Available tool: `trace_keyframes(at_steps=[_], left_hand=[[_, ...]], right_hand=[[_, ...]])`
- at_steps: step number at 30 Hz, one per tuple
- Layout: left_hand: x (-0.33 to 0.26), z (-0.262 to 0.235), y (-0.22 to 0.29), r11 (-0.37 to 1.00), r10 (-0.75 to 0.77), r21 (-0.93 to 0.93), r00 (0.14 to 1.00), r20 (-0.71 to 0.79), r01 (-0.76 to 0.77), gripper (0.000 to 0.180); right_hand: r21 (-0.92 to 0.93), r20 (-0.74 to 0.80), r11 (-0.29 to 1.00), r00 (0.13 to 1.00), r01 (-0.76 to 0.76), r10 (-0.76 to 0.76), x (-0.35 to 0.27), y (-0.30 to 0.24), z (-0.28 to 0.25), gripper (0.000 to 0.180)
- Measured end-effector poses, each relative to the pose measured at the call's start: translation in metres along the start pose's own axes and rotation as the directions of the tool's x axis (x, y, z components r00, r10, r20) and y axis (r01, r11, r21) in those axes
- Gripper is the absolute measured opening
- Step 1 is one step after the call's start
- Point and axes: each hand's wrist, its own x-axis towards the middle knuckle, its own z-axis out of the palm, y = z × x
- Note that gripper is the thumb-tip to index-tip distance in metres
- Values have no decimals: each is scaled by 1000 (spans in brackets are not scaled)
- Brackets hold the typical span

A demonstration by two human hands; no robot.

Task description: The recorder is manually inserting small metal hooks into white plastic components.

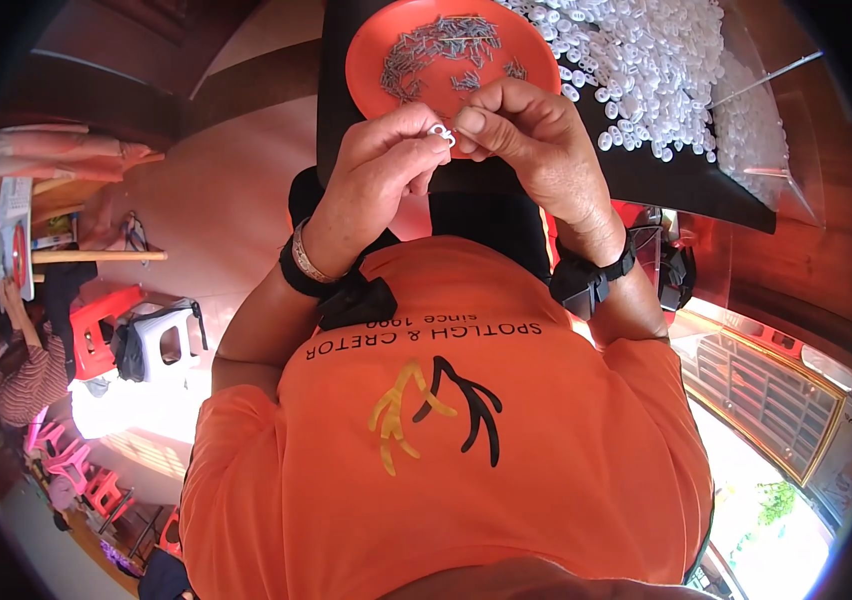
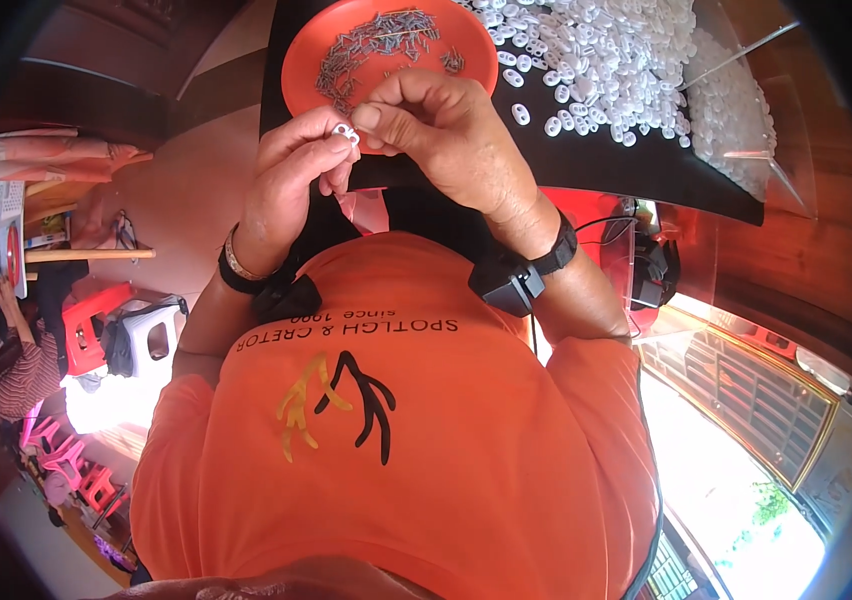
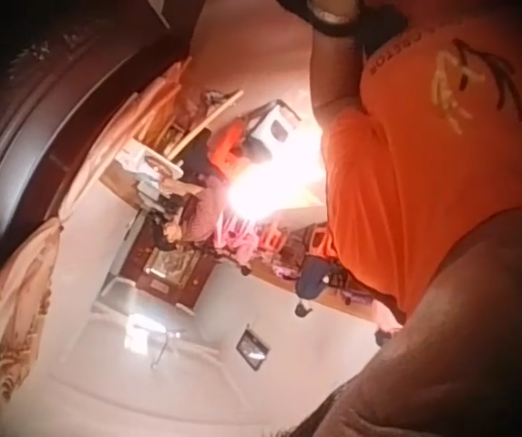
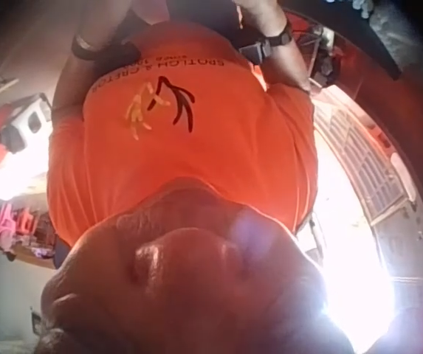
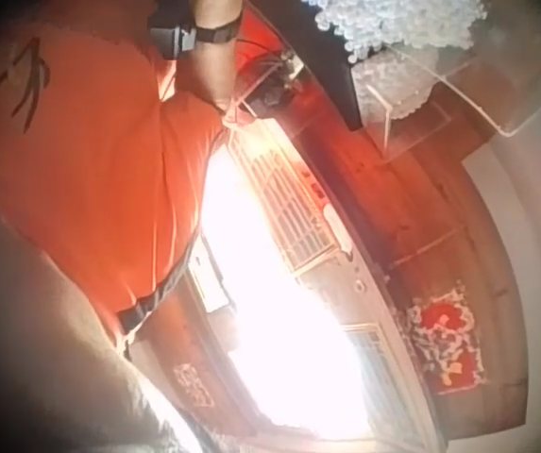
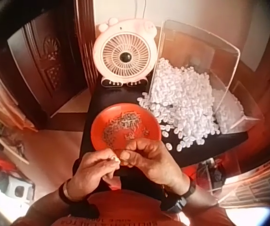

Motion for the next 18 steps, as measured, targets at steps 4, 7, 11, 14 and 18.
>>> trace_keyframes(at_steps=[4, 7, 11, 14, 18], left_hand=[[1, 2, 0, 1000, -9, 9, 1000, -1, 9, 19], [0, 1, -2, 1000, -19, 6, 1000, -13, 19, 19], [-2, 0, -1, 999, -20, 43, 1000, -16, 20, 20], [-4, 5, 0, 998, -22, 62, 999, -42, 25, 21], [-6, 6, -4, 993, 53, 107, 996, -67, -46, 25]], right_hand=[[-16, 15, 999, 999, 33, -32, 1, 7, 0, 15], [-24, 15, 999, 999, 43, -42, 1, 10, 1, 15], [-168, -49, 982, 994, 89, -98, -2, 10, 7, 14], [-300, -83, 936, 972, 185, -218, -1, 16, 9, 13], [-512, -89, 828, 945, 228, -316, -2, 11, 15, 14]])
